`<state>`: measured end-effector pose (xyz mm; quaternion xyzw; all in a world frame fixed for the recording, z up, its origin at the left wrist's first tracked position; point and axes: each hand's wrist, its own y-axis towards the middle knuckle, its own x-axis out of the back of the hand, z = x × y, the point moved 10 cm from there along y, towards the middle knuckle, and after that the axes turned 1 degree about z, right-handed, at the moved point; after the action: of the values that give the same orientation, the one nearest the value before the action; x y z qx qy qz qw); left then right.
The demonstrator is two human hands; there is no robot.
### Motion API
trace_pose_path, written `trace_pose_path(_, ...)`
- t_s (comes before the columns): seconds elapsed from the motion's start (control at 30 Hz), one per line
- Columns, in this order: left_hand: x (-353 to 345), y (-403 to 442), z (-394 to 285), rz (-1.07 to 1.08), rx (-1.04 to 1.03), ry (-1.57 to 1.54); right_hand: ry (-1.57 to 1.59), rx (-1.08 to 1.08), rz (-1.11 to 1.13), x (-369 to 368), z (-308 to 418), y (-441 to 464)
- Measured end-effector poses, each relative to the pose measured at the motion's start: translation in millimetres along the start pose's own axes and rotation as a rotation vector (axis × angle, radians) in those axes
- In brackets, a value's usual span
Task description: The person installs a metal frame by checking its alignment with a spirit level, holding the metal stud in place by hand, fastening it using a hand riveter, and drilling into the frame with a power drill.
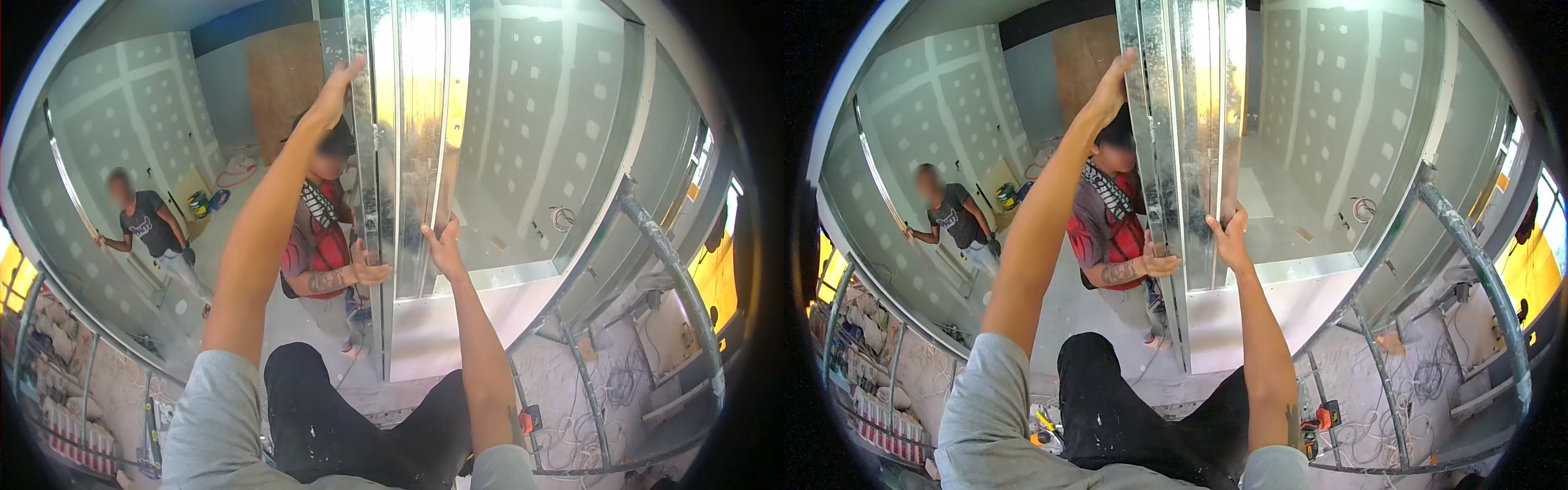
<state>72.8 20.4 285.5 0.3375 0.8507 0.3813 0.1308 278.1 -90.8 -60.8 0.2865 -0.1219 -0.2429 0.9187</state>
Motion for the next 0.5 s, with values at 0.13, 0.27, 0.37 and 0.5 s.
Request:
trace_pose_path(0.13,9.2,6.5,15.5,-0.085,0.115,0.295,-0.068,-0.020,-0.009,2.2,-4.8,-1.4)
trace_pose_path(0.27,13.1,5.9,27.5,-0.150,0.185,0.322,-0.082,-0.037,-0.045,3.6,-16.4,-2.0)
trace_pose_path(0.37,9.4,2.3,18.8,-0.117,0.179,0.341,-0.058,0.000,-0.034,0.3,-10.6,-0.7)
trace_pose_path(0.5,4.9,-2.4,1.6,-0.093,0.152,0.353,-0.166,-0.029,-0.056,4.2,-9.5,-2.9)
